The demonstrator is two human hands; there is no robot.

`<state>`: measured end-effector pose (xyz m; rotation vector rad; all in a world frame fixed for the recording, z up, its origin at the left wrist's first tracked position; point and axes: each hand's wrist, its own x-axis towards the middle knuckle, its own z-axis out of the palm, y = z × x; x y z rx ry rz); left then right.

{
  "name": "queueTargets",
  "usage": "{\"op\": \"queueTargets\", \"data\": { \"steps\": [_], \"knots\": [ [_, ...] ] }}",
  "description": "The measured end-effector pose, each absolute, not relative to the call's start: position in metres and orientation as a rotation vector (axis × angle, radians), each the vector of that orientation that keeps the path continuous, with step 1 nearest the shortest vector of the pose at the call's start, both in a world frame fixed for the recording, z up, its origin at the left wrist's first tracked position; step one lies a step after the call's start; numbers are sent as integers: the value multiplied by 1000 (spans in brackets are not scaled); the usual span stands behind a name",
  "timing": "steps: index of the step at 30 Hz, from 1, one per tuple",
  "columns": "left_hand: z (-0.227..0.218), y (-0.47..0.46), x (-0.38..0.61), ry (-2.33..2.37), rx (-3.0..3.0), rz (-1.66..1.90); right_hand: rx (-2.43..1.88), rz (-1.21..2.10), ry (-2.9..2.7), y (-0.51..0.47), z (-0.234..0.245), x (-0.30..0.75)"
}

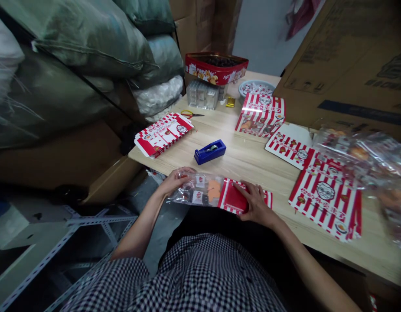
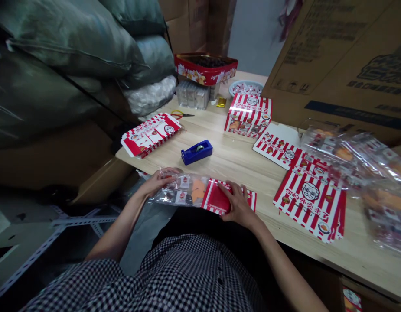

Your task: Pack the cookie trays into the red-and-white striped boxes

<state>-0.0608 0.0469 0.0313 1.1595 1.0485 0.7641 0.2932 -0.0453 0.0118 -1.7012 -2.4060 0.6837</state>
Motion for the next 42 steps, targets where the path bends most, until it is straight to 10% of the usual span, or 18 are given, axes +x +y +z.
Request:
{"op": "queueTargets", "data": {
  "steps": [42],
  "knots": [
    [60,15,46,1127,1676,763,-1693,462,-2137,-53,24,263]
  ]
}}
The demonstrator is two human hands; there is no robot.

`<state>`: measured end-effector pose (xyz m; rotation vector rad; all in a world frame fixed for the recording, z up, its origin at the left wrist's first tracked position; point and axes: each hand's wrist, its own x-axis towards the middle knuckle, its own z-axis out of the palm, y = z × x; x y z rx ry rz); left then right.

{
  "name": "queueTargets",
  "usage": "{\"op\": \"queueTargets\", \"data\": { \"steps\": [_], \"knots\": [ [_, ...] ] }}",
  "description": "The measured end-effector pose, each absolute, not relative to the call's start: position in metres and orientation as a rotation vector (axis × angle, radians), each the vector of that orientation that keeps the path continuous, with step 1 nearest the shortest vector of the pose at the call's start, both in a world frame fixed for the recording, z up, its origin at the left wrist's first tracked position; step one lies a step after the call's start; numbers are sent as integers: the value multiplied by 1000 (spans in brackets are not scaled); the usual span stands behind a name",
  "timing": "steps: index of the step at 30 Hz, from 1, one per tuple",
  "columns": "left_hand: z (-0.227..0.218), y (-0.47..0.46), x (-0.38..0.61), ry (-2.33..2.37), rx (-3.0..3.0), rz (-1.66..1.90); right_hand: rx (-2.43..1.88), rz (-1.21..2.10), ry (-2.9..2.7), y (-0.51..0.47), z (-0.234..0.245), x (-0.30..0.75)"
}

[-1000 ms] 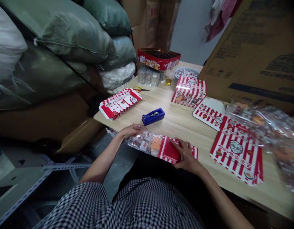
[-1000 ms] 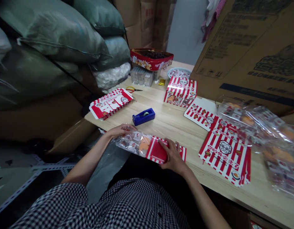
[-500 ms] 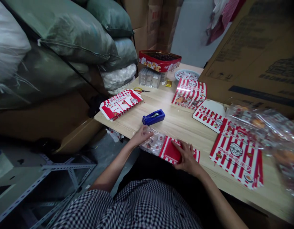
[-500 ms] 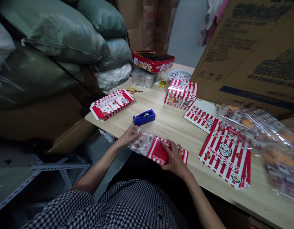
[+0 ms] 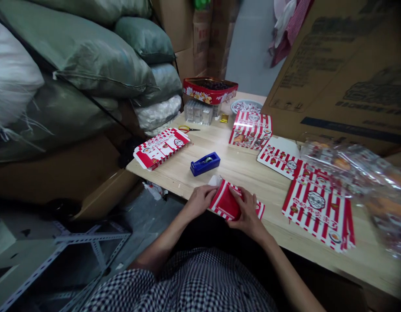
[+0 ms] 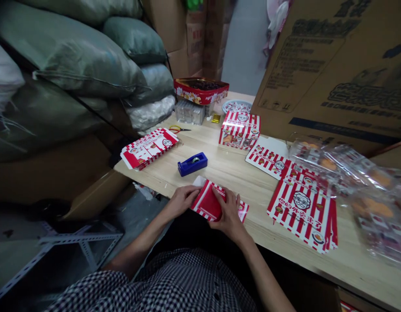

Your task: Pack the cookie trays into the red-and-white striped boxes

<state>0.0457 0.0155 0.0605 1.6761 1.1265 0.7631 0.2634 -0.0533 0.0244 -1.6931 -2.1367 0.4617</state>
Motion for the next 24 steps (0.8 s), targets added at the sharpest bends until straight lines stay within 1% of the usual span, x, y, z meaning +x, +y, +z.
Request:
{"op": "queueTargets", "data": {
  "steps": [5,8,10,12,13,15,17,19,21,24],
  "knots": [
    [101,7,67,935,2064,802,-1696,309,-1876,-58,37,257],
    [119,0,77,880,2270,1014,-1679,194,-1601,-63,49,249],
    [124,-7,87,930,2229,1211,-1709,114,-1413,-69,54,242],
    [121,-16,97,926,2087,1225,-1765,97,-1254,-79,54,237],
    [118,-22,102,876,2037,1148,-1781,148,-1192,-85,52,235],
    [109,-34,108,710,2013,976,-1707,378,-1075,-102,49,236],
    [99,-44,109,505,2066,931,-1477,674,-937,-122,50,243],
    [91,-51,107,315,2130,945,-1199,857,-769,-143,56,253],
    [84,-55,102,204,2157,909,-1061,910,-640,-160,63,264],
    [76,-62,94,209,2145,839,-1114,916,-589,-176,66,274]
  ]
}}
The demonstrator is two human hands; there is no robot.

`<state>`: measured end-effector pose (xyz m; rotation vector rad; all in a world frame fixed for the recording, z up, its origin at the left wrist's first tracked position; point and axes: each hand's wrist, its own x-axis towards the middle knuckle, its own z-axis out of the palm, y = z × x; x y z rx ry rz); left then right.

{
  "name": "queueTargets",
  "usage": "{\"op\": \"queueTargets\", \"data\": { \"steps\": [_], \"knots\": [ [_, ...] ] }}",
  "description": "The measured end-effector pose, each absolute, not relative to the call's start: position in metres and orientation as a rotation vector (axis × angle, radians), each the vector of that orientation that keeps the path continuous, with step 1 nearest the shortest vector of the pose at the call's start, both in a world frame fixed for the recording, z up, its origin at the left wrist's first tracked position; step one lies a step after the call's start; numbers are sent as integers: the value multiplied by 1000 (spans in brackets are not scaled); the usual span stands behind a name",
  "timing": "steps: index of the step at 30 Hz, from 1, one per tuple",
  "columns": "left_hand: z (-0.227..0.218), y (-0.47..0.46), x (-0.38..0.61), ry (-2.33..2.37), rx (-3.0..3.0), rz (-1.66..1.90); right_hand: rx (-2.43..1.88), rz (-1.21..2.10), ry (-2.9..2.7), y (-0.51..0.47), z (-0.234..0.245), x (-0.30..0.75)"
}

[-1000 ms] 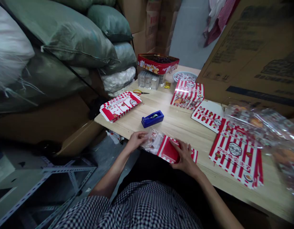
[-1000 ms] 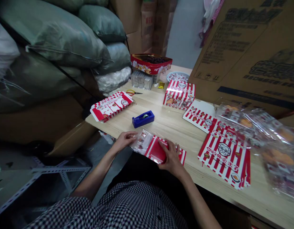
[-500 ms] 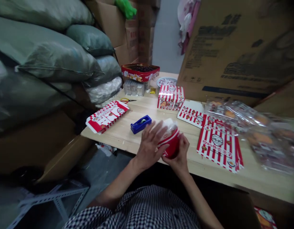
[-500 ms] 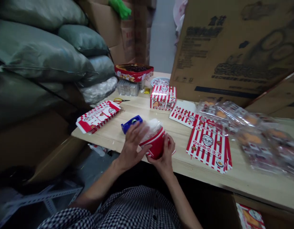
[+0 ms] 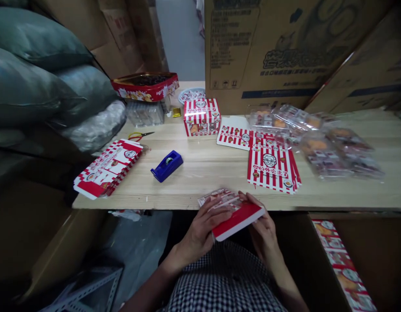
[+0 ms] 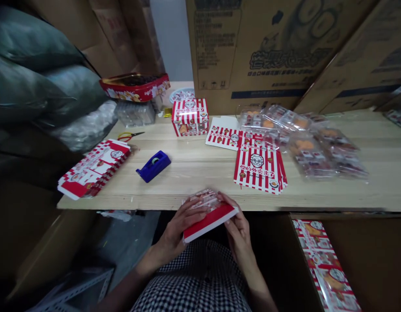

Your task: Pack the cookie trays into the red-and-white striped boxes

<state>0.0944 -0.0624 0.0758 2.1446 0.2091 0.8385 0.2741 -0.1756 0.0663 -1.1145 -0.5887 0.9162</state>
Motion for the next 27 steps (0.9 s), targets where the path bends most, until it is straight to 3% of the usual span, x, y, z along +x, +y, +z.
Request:
{"op": "queueTargets", "data": {
  "steps": [14,27],
  "knots": [
    [16,-73,63,352,2274,790,-1327,887,-931,-193,27,264],
    [-26,-63,50,345,2347,902,-1381,482,-1257,-189,-11,248]
  ]
}}
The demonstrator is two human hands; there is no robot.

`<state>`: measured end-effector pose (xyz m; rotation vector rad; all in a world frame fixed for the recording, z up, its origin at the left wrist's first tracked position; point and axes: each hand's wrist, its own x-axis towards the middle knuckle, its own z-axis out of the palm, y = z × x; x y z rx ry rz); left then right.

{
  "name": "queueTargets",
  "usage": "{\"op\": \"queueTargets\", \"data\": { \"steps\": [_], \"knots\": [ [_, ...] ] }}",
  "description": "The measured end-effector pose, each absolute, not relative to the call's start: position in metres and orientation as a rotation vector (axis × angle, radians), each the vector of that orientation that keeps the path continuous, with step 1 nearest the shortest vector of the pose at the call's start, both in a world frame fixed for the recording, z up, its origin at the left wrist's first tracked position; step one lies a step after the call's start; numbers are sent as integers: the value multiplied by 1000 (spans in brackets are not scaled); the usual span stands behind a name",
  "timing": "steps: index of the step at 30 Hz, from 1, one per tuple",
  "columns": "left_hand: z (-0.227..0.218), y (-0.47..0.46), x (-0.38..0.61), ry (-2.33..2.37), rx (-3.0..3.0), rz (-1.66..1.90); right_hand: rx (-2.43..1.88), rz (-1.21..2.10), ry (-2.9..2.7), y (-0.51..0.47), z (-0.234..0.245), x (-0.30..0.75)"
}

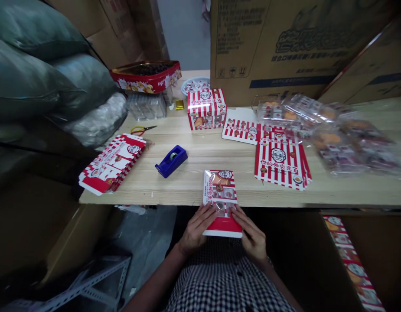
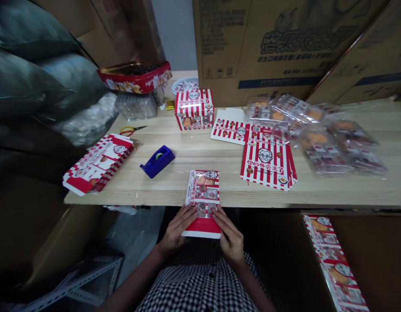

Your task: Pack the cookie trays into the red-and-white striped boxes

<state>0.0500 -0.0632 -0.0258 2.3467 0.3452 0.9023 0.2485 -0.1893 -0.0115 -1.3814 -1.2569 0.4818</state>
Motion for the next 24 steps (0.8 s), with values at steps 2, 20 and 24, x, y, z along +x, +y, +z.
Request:
{"op": "queueTargets", "data": {
  "steps": [2,20,24],
  "knots": [
    [-21,-64,51,363,2312,935,-1389,461,-1288,-190,-8,251],
    [103,-9,138,695,935,1030,-1162,881,-451,-83,102,266],
    [109,-3,129,515,751,939,-1148,853,-461,-81,104,266]
  ]
}}
